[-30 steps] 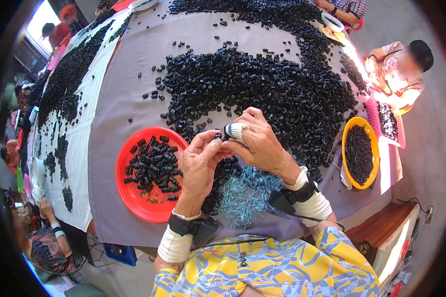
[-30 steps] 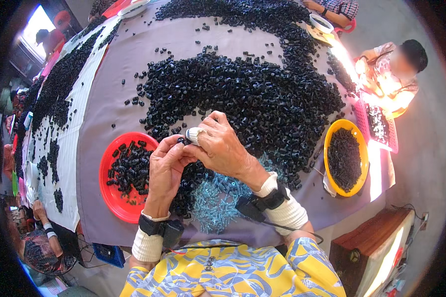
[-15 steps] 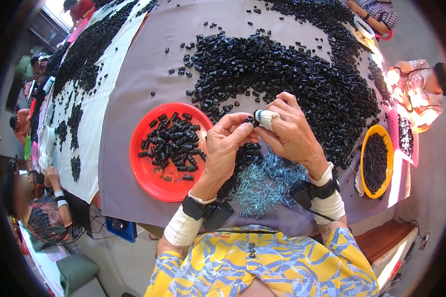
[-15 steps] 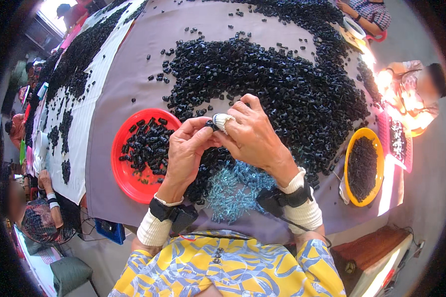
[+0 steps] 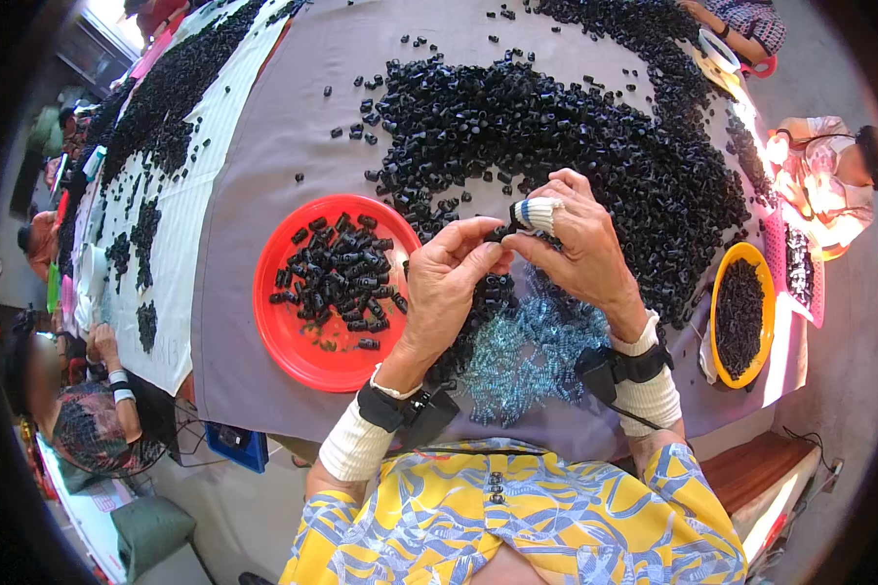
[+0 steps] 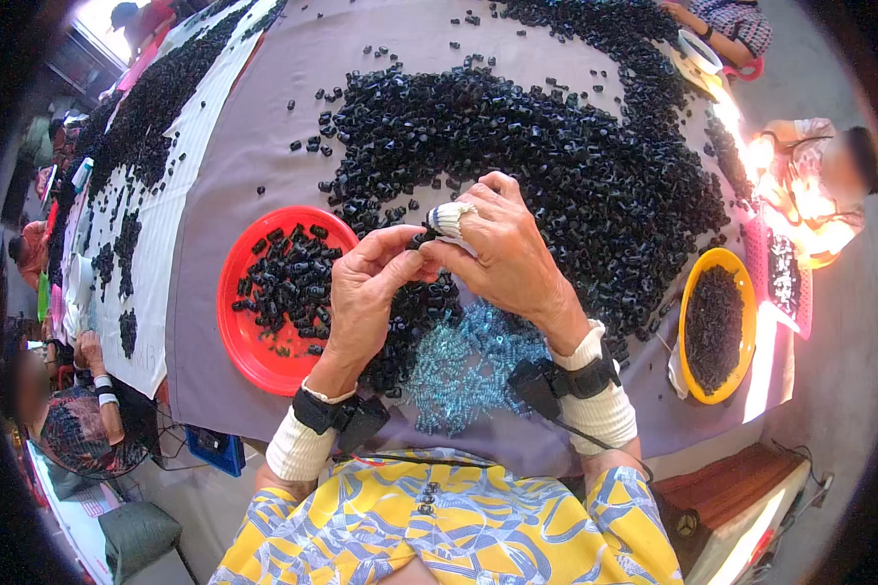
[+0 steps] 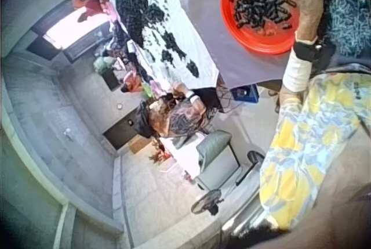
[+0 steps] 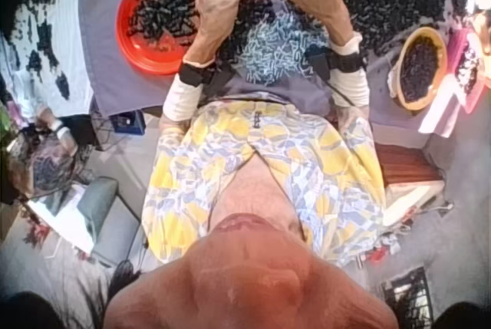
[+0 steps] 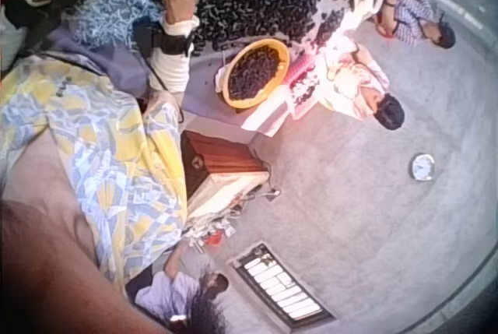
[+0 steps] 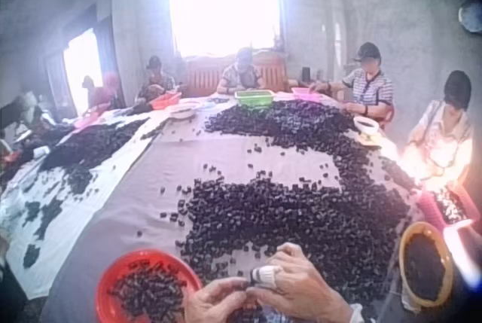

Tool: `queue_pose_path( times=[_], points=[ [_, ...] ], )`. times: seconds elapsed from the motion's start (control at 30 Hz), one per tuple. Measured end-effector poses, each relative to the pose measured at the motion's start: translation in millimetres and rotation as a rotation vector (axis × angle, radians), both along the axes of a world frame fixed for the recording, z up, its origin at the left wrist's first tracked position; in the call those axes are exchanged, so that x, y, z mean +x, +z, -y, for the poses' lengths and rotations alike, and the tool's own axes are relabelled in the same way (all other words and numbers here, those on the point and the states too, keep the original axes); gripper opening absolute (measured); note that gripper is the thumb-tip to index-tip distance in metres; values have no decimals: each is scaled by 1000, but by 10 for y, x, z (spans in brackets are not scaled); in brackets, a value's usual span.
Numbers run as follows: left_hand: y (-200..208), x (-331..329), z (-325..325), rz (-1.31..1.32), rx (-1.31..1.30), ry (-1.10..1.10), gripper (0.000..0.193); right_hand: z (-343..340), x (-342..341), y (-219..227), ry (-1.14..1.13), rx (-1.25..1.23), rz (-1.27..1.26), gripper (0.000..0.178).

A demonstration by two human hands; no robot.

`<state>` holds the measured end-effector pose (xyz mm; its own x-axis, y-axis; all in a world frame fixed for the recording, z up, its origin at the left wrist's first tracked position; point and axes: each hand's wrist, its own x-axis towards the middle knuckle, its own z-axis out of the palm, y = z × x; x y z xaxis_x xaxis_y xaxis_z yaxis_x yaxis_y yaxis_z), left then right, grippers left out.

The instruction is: The person picks up a black plastic cord lock and a spring by hand, inserts the spring into the cord lock, and places the assembled unit onto a red tray.

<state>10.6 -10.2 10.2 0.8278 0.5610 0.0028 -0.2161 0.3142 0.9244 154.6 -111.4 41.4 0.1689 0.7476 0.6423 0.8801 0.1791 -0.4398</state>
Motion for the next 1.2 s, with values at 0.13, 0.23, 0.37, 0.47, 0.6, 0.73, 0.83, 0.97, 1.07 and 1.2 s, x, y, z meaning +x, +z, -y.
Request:
queue_pose_path(
  times=[0.13,0.23,0.37,0.47,0.6,0.73,0.83,0.97,1.07,1.2],
  points=[
    [-7,-3,0,-21,76,15,23,4,-7,15,7,-24,24,16],
    [-22,1,2,-27,97,24,22,17,-37,18,-7,-54,85,16],
    [-2,-11,7,-62,132,39,21,24,-72,26,-51,-63,154,15],
    [-13,-10,9,-50,120,47,20,28,-75,22,-54,-78,146,15],
    [-1,-15,13,-77,167,51,21,49,-67,27,-40,-109,108,15],
    [-13,-6,6,-88,170,45,22,65,-81,22,-79,-121,173,13],
    [-6,-16,4,-90,150,54,22,72,-120,48,-70,-157,209,16],
    [-35,-22,-6,-121,204,83,23,91,-159,76,-97,-224,295,16],
    [-14,-20,6,-127,202,78,22,101,-174,42,-104,-273,330,17],
    [-8,-17,9,-131,289,119,22,93,-206,19,-109,-285,338,17]
  ],
)
